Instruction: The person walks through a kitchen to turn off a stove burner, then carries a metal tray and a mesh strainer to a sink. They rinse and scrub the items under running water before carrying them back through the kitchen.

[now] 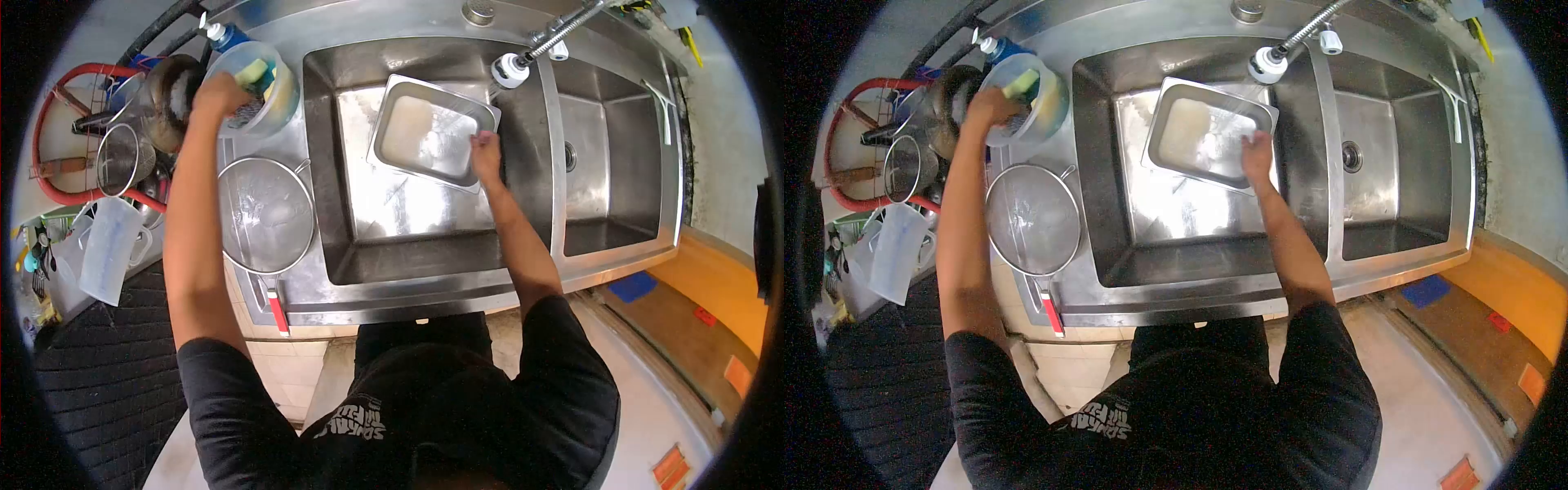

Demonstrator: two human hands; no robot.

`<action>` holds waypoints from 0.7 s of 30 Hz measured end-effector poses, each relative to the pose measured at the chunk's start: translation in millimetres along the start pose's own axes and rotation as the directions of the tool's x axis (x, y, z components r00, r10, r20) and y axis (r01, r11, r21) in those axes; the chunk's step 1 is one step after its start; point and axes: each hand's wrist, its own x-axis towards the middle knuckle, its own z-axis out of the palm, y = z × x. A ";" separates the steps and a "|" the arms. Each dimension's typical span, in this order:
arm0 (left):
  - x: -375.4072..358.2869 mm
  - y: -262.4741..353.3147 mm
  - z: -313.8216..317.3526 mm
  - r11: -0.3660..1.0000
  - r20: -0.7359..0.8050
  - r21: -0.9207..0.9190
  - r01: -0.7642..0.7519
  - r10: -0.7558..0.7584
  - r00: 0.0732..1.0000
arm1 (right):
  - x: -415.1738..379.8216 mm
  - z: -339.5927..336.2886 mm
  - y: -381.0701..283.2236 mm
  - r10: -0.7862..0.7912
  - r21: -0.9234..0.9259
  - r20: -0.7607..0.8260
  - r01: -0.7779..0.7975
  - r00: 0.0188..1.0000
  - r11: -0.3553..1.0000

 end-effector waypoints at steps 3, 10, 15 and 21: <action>-31.5 -18.4 -42.7 0.999 -0.146 0.035 -0.029 0.033 0.989 | -5.9 -36.0 -92.7 0.001 0.448 0.622 -0.357 0.783 0.820; -128.8 65.7 -98.0 0.980 -0.292 -0.087 -0.181 0.149 0.945 | -8.6 -63.1 -229.5 -0.175 0.497 0.862 -0.728 0.476 0.473; -118.8 211.8 5.2 0.924 0.033 -0.255 -0.286 0.304 0.952 | 9.9 -47.3 -223.5 -0.248 0.477 0.851 -0.879 0.462 0.001; -24.3 269.2 206.0 0.653 -0.138 -0.730 -0.203 0.151 0.979 | 60.0 9.0 -61.3 0.423 0.420 0.329 -0.532 0.844 0.736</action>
